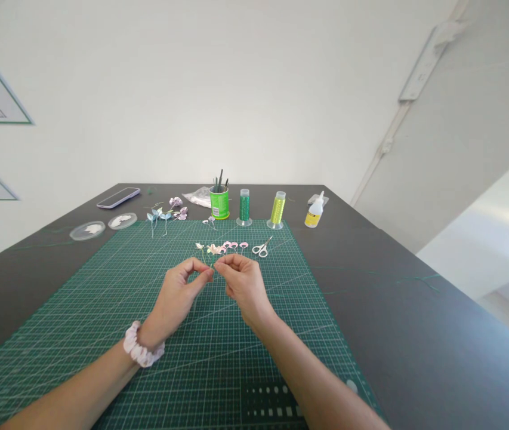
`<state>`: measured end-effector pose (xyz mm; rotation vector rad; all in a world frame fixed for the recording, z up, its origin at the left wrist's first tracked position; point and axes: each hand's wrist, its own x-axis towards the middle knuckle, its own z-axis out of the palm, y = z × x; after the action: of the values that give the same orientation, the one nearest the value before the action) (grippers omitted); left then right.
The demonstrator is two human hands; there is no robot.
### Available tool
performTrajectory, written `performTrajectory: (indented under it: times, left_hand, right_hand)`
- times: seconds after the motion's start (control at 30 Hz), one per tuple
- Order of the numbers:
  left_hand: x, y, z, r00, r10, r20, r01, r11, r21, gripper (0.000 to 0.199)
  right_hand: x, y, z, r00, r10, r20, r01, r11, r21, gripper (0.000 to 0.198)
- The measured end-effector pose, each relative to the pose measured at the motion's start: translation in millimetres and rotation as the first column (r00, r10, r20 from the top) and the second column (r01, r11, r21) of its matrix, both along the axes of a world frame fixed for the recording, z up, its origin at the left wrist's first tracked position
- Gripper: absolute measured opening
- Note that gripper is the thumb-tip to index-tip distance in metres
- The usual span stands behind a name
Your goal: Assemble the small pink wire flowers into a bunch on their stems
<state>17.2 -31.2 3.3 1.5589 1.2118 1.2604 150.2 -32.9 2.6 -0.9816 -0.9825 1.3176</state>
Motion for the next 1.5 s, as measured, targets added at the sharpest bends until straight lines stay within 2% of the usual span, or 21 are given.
performTrajectory:
  times: [0.23,0.97,1.5]
  left_hand:
    - [0,0,1.0,0.999,0.012,-0.035,-0.013,0.999,-0.033,0.016]
    - [0,2,-8.9,0.996,-0.074,0.042,0.077,0.994,-0.075,0.019]
    - [4,0,-4.6,0.962,-0.088,0.258,0.127,0.982,-0.139,0.018]
  right_hand:
    - [0,-1,1,1.0,0.004,-0.012,-0.004,1.0,-0.001,0.021]
    - [-1,0,0,0.999,-0.033,-0.009,0.033,0.999,-0.015,0.024]
    - [0,0,1,0.999,-0.026,-0.021,0.025,0.999,-0.045,0.024]
